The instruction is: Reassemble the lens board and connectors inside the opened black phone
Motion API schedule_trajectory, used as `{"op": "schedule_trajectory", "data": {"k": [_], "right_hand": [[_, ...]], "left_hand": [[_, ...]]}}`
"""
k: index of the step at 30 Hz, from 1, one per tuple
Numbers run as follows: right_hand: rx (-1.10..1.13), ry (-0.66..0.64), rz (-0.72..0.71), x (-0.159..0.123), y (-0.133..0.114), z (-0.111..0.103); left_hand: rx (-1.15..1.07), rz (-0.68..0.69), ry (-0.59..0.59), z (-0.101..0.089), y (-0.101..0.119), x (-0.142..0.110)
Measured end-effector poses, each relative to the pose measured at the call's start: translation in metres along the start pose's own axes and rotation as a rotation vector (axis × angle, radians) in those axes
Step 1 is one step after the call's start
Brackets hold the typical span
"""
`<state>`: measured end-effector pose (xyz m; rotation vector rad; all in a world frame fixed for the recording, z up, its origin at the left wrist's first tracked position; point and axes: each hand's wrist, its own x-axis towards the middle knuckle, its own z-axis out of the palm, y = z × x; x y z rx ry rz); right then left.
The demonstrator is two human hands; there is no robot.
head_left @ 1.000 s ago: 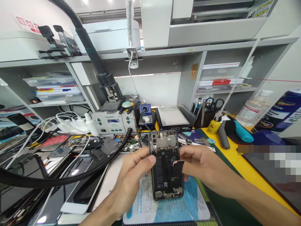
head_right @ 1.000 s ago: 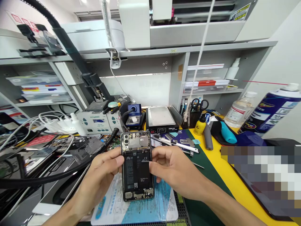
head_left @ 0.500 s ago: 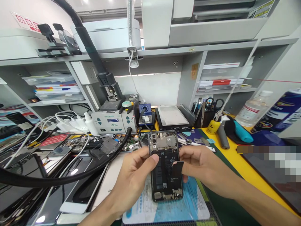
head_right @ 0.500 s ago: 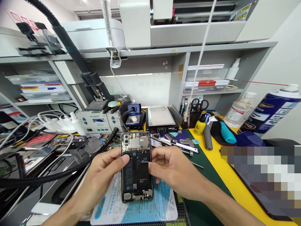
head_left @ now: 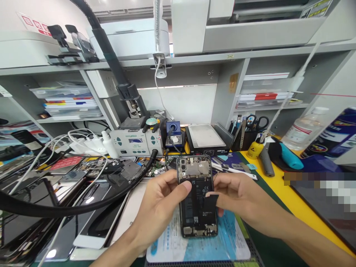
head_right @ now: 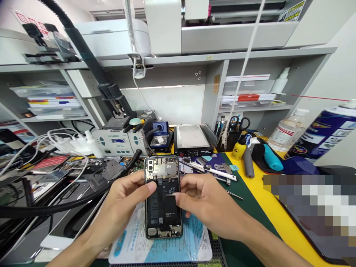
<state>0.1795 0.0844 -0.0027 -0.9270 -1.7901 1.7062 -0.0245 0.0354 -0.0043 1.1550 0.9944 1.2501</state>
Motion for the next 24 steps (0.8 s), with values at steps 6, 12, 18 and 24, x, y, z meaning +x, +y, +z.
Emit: {"op": "schedule_trajectory", "data": {"k": [6, 12, 18, 24], "right_hand": [[-0.023, 0.014, -0.008, 0.0016, 0.0009, 0.0000], [-0.013, 0.008, 0.009, 0.0011, 0.0002, 0.0018], [-0.037, -0.006, -0.012, 0.0001, 0.0038, 0.0007], [-0.039, 0.005, -0.011, 0.0010, 0.0003, 0.0024]], "left_hand": [[-0.068, -0.017, 0.032, 0.0023, -0.0010, 0.0003], [-0.072, -0.014, 0.031, 0.0033, -0.0011, 0.0003], [-0.093, -0.023, -0.004, -0.0017, -0.0072, -0.0003], [-0.124, -0.060, -0.037, -0.0039, -0.0094, 0.0000]]}}
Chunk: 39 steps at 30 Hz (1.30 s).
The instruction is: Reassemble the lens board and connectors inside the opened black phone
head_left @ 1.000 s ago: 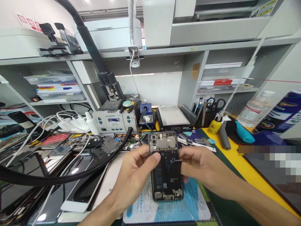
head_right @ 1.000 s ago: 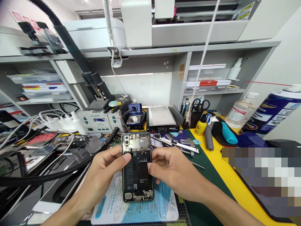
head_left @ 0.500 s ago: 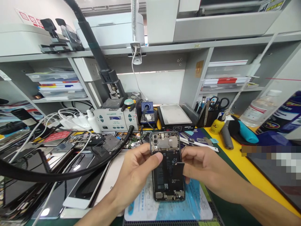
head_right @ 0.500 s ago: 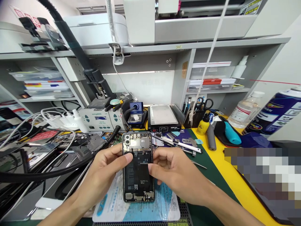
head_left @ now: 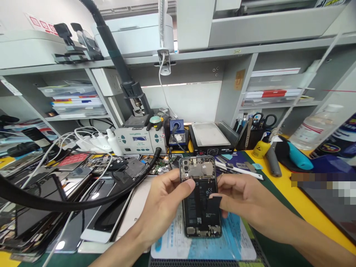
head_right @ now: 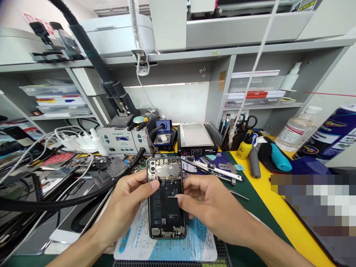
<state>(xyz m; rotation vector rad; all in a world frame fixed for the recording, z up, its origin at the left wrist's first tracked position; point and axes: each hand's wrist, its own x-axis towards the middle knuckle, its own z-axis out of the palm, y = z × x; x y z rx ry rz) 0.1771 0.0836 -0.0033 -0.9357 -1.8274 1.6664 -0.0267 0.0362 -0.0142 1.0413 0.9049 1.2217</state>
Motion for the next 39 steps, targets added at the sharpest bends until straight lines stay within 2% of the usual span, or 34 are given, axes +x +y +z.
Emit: {"op": "schedule_trajectory", "data": {"k": [15, 23, 28, 33, 39], "right_hand": [[-0.061, -0.002, 0.006, -0.002, 0.001, 0.001], [-0.061, -0.004, 0.007, 0.000, 0.007, 0.002], [-0.061, -0.013, 0.006, 0.000, 0.009, 0.001], [-0.060, -0.015, 0.013, -0.001, 0.009, 0.000], [-0.047, -0.015, 0.026, 0.000, 0.005, 0.001]], "left_hand": [[0.023, 0.021, 0.029, 0.000, -0.001, 0.000], [0.035, 0.004, 0.003, 0.001, 0.004, 0.000], [0.050, -0.035, 0.032, 0.003, 0.007, -0.001], [0.024, -0.007, 0.089, 0.008, 0.007, -0.002], [0.027, -0.010, 0.017, 0.002, 0.002, -0.001]]}}
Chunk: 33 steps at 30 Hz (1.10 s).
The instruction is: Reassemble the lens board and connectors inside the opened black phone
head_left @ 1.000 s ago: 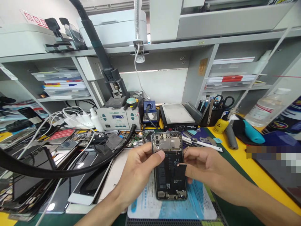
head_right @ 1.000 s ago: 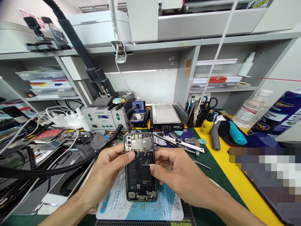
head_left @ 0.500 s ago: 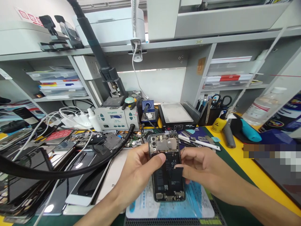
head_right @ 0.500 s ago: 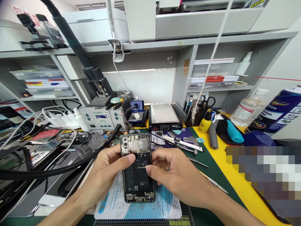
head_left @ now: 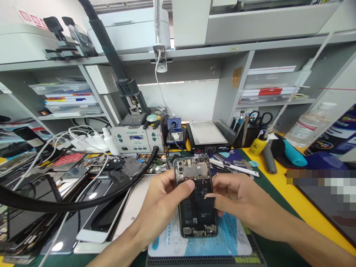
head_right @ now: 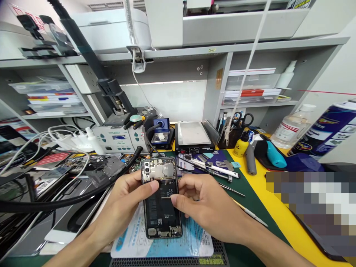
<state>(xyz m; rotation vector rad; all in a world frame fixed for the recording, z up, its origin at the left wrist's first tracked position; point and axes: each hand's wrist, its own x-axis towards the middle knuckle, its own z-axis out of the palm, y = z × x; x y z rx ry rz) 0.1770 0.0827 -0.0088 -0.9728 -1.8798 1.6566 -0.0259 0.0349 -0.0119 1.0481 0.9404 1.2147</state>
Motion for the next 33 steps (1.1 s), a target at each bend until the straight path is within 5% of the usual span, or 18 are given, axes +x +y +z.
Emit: {"op": "schedule_trajectory", "data": {"k": [33], "right_hand": [[-0.046, -0.002, -0.014, -0.002, -0.004, 0.003]], "left_hand": [[0.018, 0.035, 0.011, -0.005, -0.004, 0.003]]}}
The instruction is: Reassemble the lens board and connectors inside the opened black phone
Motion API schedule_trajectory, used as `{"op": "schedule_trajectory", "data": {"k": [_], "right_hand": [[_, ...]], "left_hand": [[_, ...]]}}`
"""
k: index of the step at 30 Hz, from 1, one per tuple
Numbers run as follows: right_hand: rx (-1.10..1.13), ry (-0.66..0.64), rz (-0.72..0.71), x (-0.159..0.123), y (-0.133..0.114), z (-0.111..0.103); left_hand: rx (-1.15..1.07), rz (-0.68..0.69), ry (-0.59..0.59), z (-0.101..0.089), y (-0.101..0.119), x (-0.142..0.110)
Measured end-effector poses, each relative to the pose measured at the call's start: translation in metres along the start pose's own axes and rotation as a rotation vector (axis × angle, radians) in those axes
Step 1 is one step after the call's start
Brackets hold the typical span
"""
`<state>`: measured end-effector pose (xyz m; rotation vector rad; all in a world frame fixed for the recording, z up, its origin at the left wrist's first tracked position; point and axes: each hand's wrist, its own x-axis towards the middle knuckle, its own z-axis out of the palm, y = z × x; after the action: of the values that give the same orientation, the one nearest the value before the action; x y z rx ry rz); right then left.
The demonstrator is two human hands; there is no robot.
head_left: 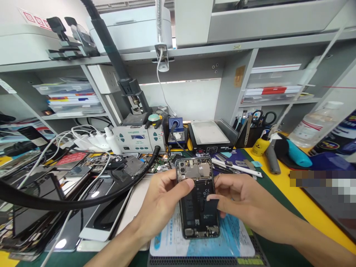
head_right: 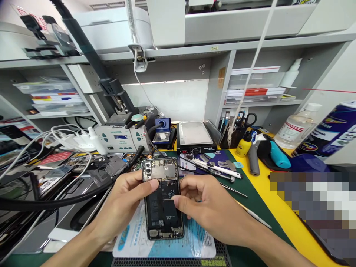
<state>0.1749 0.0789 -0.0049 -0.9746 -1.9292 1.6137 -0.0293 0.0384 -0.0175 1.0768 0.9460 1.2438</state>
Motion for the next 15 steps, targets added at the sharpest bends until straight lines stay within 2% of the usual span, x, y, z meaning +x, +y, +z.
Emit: {"op": "schedule_trajectory", "data": {"k": [15], "right_hand": [[0.006, -0.015, 0.003, 0.0004, -0.0003, -0.0001]], "left_hand": [[0.015, -0.031, 0.015, -0.0024, -0.0016, 0.0007]]}}
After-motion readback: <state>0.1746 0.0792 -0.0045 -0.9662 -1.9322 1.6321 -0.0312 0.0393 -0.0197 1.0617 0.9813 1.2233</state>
